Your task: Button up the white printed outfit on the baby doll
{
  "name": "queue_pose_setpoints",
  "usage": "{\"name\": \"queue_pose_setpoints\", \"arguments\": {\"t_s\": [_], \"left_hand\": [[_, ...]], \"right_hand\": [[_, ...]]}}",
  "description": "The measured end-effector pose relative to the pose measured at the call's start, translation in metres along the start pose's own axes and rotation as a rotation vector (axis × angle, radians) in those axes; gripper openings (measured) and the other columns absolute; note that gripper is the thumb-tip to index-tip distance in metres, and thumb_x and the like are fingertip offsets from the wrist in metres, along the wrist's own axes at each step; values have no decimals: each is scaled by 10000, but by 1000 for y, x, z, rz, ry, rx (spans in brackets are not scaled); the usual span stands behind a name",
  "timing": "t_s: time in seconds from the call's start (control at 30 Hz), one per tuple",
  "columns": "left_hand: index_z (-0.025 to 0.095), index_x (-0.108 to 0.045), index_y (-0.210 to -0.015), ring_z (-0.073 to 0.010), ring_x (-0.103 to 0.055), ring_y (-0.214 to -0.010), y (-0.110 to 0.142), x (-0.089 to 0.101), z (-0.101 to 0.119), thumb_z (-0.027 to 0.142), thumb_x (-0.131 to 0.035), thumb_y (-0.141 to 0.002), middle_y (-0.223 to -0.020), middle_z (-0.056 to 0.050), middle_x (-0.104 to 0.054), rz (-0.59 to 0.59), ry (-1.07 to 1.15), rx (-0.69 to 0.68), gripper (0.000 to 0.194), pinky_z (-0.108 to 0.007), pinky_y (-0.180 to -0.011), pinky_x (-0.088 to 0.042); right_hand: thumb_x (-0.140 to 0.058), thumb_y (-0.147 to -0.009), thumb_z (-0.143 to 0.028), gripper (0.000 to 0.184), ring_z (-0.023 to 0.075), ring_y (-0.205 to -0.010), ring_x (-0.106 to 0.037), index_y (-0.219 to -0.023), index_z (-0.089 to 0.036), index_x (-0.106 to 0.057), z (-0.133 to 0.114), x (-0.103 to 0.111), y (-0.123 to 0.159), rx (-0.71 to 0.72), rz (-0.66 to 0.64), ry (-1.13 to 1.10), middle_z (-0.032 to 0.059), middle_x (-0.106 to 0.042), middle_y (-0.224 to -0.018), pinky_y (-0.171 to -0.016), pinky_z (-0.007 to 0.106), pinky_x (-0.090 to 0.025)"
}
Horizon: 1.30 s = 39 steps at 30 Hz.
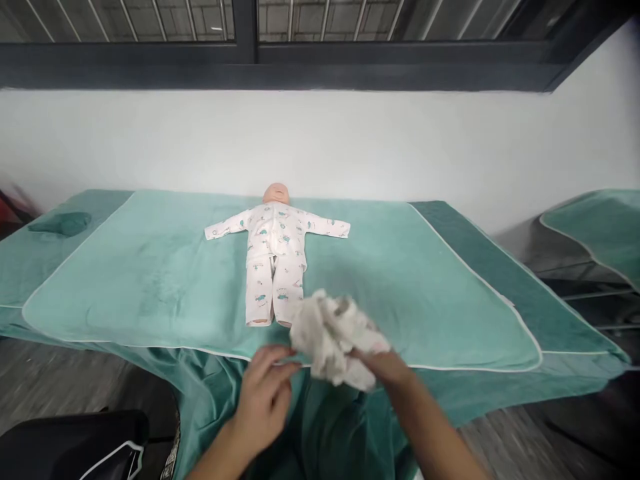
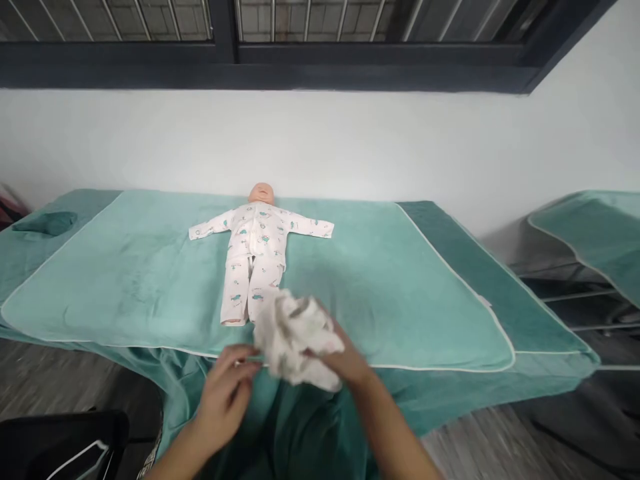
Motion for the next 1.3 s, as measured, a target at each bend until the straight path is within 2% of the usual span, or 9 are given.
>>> {"name": "queue_pose_setpoints", "arguments": {"t_s": [0.17, 0.33, 0.43, 0.5, 0.63, 0.73, 0.8, 0.97, 1.3], "left_hand": [[237, -693, -1112, -203, -661, -1122, -105, 37, -79, 138, -529, -945, -1160, -69, -710, 191, 3, 195, 254, -382, -976, -551], [214, -715, -1095, -238, -624, -1160, -222, 29, -170, 170, -524, -903, -1186, -77, -700, 205, -37, 258, 274, -406, -966, -535], [195, -727, -1101, -253, -609, -1174, -279, 7, -210, 171, -524, -891, -1196, -89, -702, 137, -80, 268, 293, -439, -1052, -492], [182, -731, -1113, -267, -602, -1158, -304, -9, -228, 199, -520, -908, -1195, -106, -695, 83, -124, 287, 295, -464, -1076, -469], [215, -733, -1172, -290, -563, -1163, -320, -27, -248, 277, -492, -961, -1206, -114, -646, 36, -192, 298, 327, -490, -1059, -456], [253, -726, -1214, -249, -571, -1152, -320, -30, -257, 259, -526, -940, -1193, -82, -612, 2, -72, 316, 339, -435, -1045, -465], [246, -724, -1230, -206, -599, -1064, -320, -30, -264, 236, -539, -919, -1197, -69, -584, -8, 27, 371, 362, -391, -1006, -487], [268, -736, -1233, -233, -551, -1176, -320, -32, -268, 238, -548, -910, -1296, -65, -544, -8, 33, 430, 374, -423, -1093, -435], [332, -722, -1260, -255, -472, -1302, -322, -32, -259, 167, -479, -925, -1283, -62, -522, -59, -36, 380, 446, -482, -1185, -346]], "right_hand": [[-744, -770, -535, 746, 353, -1217, -647, -1399, -181, -554, 6, 87, -96, -60, 330, 422, 187, -650, -1356, -1029, 487, -526], [-693, -804, -608, 869, 413, -1216, -625, -1520, -172, -462, 33, 97, -141, -247, -20, 873, 233, -542, -1478, -910, 474, -540], [-604, -842, -728, 902, 355, -972, -694, -1573, -239, -399, -5, 101, -159, -181, 104, 1006, 206, -565, -1458, -700, 411, -520], [-572, -876, -723, 754, 285, -742, -654, -1460, -247, -538, -36, 88, -181, -135, 268, 1013, 144, -725, -1088, -651, 384, -469], [-580, -944, -515, 345, 240, -728, -587, -1077, -227, -717, -55, 8, -259, 2, 424, 816, 78, -680, -823, -682, 357, -417], [-579, -949, -424, 236, 191, -736, -577, -1022, -230, -694, -31, -65, -316, 121, 262, 455, 34, -665, -845, -726, 331, -431], [-607, -921, -393, 231, 180, -770, -578, -1061, -229, -688, -9, -89, -337, 116, 208, 342, 34, -657, -928, -754, 328, -445], [-538, -938, -314, 264, 162, -841, -591, -1126, -231, -704, 24, -85, -351, 97, 140, 119, 45, -674, -1154, -833, 330, -473], [-529, -929, -314, 190, 160, -850, -581, -1016, -221, -671, 26, -87, -353, 66, 117, 51, 19, -668, -1025, -867, 329, -456]]}}
Point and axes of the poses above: each hand's wrist, its own y-axis away from the middle knuckle, its own x-axis out of the back of the hand, z = x × y, the point moved 6 cm from there along -y, towards the middle knuckle
